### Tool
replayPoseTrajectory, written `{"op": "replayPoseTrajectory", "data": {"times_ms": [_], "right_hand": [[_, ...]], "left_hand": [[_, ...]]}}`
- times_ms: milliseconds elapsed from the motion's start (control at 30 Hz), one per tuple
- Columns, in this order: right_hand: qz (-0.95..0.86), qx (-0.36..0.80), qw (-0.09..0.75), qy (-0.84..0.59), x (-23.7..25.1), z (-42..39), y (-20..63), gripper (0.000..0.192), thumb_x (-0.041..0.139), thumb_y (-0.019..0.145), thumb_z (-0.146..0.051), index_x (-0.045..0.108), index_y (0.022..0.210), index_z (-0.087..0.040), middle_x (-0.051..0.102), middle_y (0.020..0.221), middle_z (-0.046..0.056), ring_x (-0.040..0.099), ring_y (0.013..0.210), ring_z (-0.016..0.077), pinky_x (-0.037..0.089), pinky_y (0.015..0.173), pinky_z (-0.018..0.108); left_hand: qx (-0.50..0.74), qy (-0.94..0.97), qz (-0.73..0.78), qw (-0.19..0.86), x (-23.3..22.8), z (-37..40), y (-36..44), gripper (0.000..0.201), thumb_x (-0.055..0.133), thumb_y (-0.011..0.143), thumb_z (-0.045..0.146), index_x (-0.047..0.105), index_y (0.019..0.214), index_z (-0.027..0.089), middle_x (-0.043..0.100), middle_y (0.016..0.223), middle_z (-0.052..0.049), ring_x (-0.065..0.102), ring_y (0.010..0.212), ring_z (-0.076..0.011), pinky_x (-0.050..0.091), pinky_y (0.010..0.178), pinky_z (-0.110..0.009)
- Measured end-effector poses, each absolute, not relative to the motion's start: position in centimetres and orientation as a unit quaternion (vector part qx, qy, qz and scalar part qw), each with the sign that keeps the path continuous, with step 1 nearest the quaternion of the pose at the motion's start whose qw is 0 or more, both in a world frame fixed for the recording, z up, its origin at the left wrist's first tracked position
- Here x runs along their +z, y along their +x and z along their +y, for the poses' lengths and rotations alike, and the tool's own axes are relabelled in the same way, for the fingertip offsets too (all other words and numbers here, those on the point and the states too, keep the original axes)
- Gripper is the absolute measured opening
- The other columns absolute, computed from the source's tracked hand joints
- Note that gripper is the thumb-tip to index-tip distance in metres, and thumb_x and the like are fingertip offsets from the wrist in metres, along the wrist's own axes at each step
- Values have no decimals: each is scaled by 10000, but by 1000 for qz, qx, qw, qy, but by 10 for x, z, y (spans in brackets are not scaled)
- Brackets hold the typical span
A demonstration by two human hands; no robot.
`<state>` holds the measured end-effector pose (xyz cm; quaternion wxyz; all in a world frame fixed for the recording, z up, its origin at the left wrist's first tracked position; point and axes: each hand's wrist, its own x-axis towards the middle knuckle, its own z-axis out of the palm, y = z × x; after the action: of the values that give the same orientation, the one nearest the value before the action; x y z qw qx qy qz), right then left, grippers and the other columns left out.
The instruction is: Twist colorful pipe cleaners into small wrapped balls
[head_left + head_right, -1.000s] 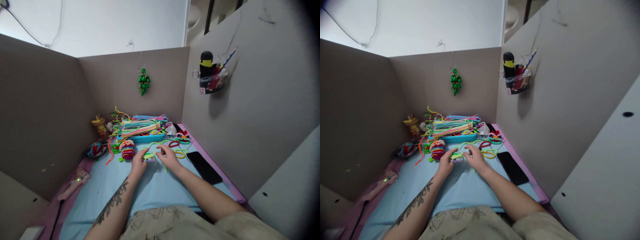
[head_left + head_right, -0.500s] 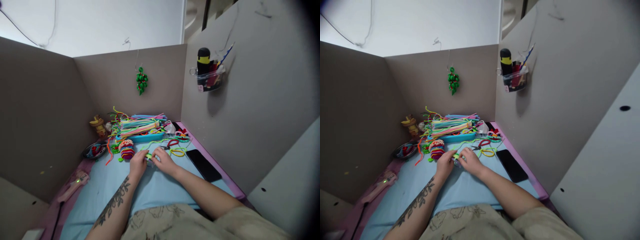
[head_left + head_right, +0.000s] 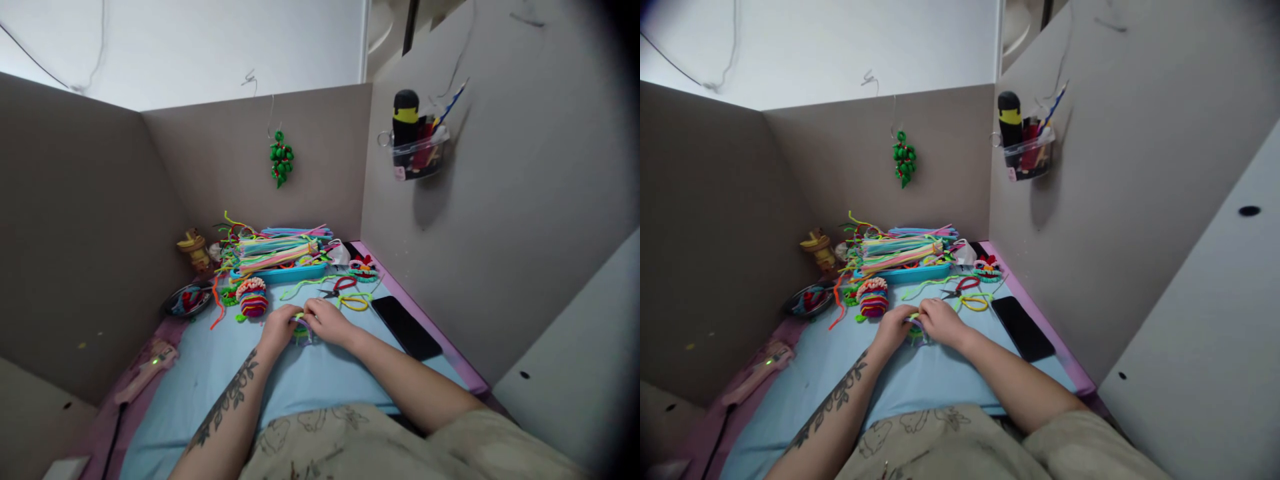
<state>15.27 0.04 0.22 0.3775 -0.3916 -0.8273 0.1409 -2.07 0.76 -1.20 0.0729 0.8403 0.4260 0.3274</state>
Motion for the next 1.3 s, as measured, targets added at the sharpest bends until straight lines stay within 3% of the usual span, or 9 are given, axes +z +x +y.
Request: {"op": "replayPoseTrajectory", "data": {"times_ms": [267,467,700,900,1033,1200,1300], "right_hand": [[-752,282,431,-411,3,-2,145,104,509,783,-191,534,683,-181,521,624,-27,463,616,115,335,586,225],[-679,442,442,-384,3,3,147,205,583,735,-320,504,622,-169,443,532,-58,390,507,83,302,498,206],[-692,370,462,-413,7,-1,147,175,628,692,-282,519,616,-168,506,585,-42,439,577,96,336,553,215],[-681,403,473,-389,6,3,150,164,633,703,-293,529,653,-176,507,580,-42,438,563,100,359,549,219],[-698,417,459,-357,8,8,156,116,620,734,-279,584,740,-168,567,672,-16,498,635,118,404,628,245],[-748,294,477,-355,15,4,160,31,602,754,-200,631,751,-189,599,788,19,537,814,166,402,785,311],[-749,231,510,-355,19,-1,160,60,581,762,-176,630,734,-194,572,792,26,527,795,162,407,757,300]], "left_hand": [[368,811,445,-93,-8,0,-21,356,493,708,25,658,971,199,688,960,-63,633,875,-201,501,761,-302],[406,809,405,-130,-4,-4,-21,346,493,729,45,655,993,198,693,954,-63,632,879,-196,492,790,-299],[425,805,386,-148,-3,-6,-22,335,463,745,67,655,992,188,693,957,-66,629,888,-186,491,808,-298],[451,786,399,-137,-3,-6,-24,367,443,722,50,661,978,195,692,946,-58,632,889,-181,494,823,-304],[494,765,394,-125,-4,-4,-27,418,433,678,20,661,982,193,688,956,-56,628,894,-180,498,826,-308],[518,733,430,-95,-4,-1,-29,406,449,668,29,665,966,200,688,949,-52,629,890,-190,504,823,-331],[520,731,436,-75,-4,0,-28,399,450,666,29,666,958,197,688,941,-51,630,892,-192,506,829,-339]]}}
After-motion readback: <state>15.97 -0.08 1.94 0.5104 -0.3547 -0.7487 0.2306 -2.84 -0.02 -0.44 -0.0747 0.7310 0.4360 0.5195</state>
